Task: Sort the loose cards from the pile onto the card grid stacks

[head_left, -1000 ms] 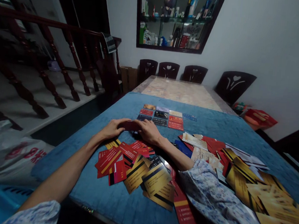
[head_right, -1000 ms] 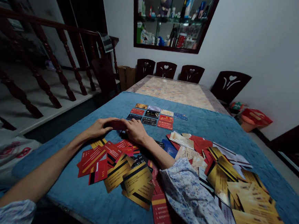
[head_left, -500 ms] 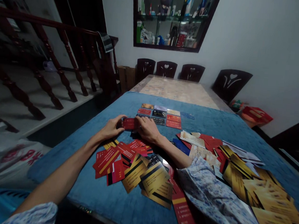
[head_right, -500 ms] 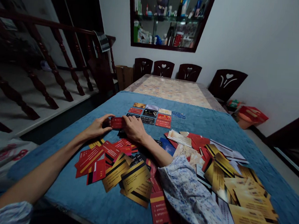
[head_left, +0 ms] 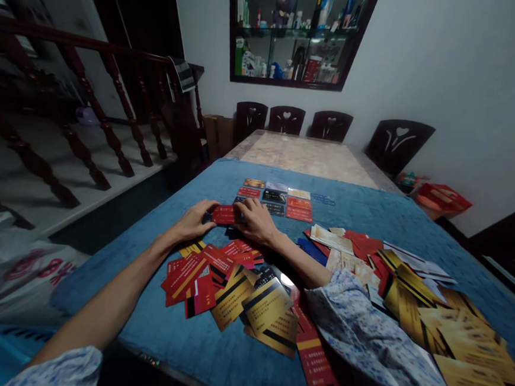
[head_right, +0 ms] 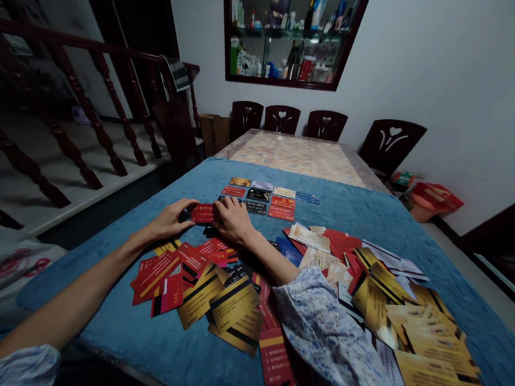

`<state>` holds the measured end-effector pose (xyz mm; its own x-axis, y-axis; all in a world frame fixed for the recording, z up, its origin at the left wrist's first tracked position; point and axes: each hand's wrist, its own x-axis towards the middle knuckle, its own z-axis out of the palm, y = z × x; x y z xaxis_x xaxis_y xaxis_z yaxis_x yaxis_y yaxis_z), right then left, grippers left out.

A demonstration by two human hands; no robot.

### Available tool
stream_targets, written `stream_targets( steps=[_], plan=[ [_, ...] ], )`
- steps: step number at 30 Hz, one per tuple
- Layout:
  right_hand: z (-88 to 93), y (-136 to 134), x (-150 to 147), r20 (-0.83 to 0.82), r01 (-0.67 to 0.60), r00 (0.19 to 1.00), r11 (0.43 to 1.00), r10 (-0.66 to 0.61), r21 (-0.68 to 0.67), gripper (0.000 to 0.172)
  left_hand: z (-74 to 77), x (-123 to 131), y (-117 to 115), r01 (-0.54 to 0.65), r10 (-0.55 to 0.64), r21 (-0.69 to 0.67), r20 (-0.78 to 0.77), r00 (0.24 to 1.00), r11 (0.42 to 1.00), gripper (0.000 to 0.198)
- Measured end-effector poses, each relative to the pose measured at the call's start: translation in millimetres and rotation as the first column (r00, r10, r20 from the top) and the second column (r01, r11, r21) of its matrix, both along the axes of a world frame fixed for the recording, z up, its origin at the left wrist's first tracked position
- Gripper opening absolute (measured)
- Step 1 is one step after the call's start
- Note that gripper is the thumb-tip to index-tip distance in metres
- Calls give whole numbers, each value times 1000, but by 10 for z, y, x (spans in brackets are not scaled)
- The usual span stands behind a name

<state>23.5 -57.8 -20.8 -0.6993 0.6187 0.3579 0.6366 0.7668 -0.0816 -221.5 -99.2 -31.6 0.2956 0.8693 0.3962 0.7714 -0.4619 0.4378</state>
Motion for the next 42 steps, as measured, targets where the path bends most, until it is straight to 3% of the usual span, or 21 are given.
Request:
stream_targets(
  steps=[9,16,26,32,42],
  plan=[
    [184,1,43,122,35,992,999,-31,-31,55,61,34,53,31,-30,14,-66,997,999,45],
    [386,-36,246,201,92,977,993,-75,-76,55,207,219,139,34,-38,-21,-231,972,999,44],
    [422,4,721,171,173,973,978,-152,-115,52,380,816,273,14,-34,-54,-401,915,998,44],
    [419,97,1045,180,219,964,967,-195,-129,32,437,1200,390,42,-64,-57,-476,877,998,45],
    [358,350,1459,172,317,942,931,-287,-181,30,518,1727,580,44,-83,-91,-482,872,995,40]
  ],
)
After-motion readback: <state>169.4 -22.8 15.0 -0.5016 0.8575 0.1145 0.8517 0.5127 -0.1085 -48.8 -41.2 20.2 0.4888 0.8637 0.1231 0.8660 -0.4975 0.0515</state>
